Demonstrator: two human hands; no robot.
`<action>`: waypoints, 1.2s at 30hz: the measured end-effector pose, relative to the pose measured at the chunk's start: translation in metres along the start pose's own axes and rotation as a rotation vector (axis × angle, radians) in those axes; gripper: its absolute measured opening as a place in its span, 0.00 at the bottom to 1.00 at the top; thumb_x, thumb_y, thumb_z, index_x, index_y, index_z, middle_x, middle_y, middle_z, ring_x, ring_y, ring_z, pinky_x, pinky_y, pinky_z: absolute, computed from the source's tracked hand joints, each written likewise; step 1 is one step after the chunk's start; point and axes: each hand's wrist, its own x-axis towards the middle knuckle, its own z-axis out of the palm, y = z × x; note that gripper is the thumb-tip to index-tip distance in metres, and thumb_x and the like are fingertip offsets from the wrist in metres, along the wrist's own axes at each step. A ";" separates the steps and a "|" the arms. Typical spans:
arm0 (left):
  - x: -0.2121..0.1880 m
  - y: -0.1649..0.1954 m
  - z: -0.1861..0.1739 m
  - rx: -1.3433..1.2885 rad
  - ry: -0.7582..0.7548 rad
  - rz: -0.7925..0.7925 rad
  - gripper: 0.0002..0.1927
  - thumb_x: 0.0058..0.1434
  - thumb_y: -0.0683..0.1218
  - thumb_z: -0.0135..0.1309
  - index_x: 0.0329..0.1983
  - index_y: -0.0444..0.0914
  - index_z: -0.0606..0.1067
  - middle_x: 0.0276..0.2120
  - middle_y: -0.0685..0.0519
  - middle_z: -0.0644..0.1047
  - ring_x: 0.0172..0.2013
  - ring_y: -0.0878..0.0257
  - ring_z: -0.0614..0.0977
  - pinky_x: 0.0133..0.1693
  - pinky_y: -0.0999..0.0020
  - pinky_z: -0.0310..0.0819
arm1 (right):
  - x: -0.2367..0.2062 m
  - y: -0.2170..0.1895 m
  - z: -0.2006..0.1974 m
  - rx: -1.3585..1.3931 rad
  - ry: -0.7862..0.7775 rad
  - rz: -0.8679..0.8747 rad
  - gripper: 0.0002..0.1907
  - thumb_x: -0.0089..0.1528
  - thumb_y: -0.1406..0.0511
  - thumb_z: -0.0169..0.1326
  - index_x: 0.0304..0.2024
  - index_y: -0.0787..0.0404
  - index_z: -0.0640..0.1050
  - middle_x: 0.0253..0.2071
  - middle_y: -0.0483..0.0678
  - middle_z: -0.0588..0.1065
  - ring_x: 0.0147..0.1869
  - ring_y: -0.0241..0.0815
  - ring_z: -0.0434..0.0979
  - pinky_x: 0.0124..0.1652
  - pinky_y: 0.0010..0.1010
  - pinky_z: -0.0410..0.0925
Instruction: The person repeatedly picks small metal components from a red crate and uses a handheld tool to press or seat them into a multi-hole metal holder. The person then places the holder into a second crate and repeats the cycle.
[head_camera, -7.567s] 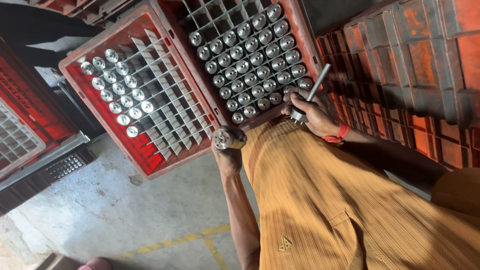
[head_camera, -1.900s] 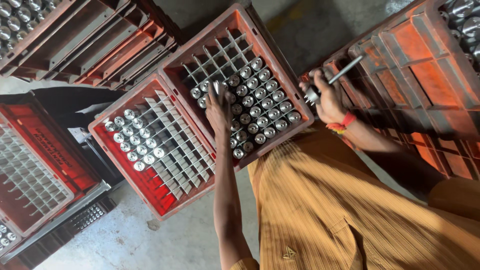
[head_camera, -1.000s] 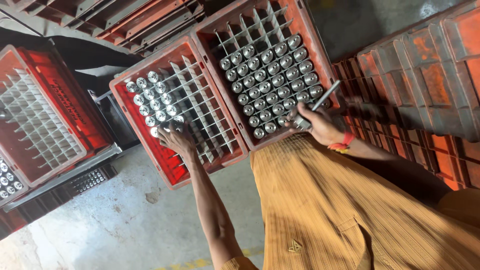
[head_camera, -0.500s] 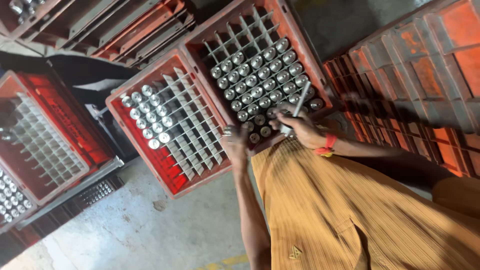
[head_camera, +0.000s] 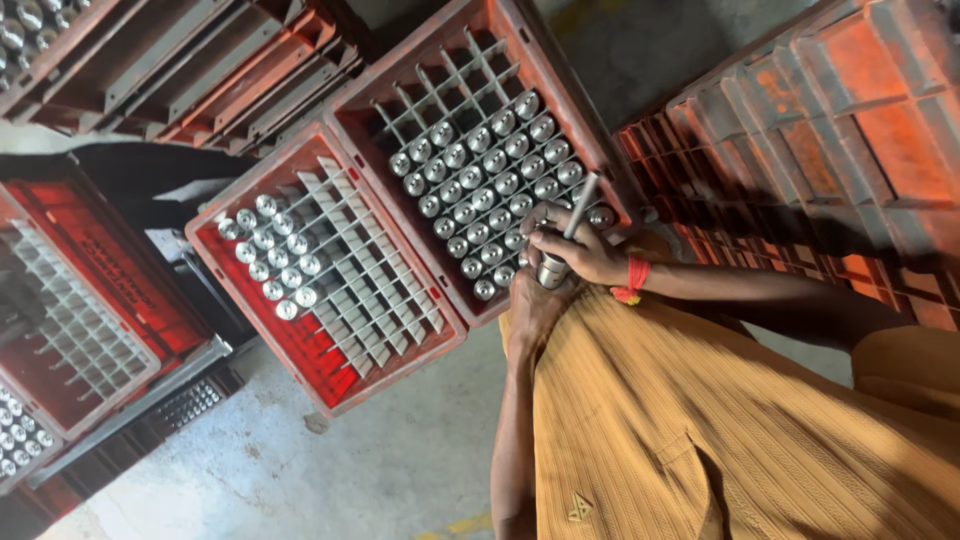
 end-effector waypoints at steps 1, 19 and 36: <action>0.004 -0.005 0.003 -0.052 -0.007 0.062 0.24 0.52 0.45 0.66 0.50 0.30 0.75 0.38 0.42 0.84 0.38 0.54 0.85 0.41 0.59 0.78 | 0.004 0.000 -0.007 0.028 0.066 0.061 0.08 0.69 0.67 0.51 0.51 0.61 0.73 0.34 0.44 0.74 0.43 0.34 0.77 0.44 0.28 0.72; 0.044 0.008 0.047 0.333 -0.046 0.100 0.19 0.51 0.42 0.66 0.47 0.33 0.78 0.32 0.40 0.83 0.32 0.49 0.87 0.38 0.57 0.80 | -0.010 -0.034 -0.049 0.230 0.353 -0.096 0.06 0.69 0.70 0.51 0.48 0.64 0.73 0.38 0.48 0.73 0.41 0.38 0.77 0.44 0.30 0.71; -0.005 -0.040 -0.035 0.069 0.138 0.265 0.12 0.55 0.42 0.69 0.39 0.35 0.78 0.31 0.48 0.82 0.31 0.56 0.81 0.36 0.63 0.76 | -0.011 -0.149 -0.155 0.340 0.461 -0.531 0.04 0.76 0.69 0.50 0.46 0.63 0.75 0.37 0.48 0.73 0.44 0.39 0.76 0.60 0.35 0.69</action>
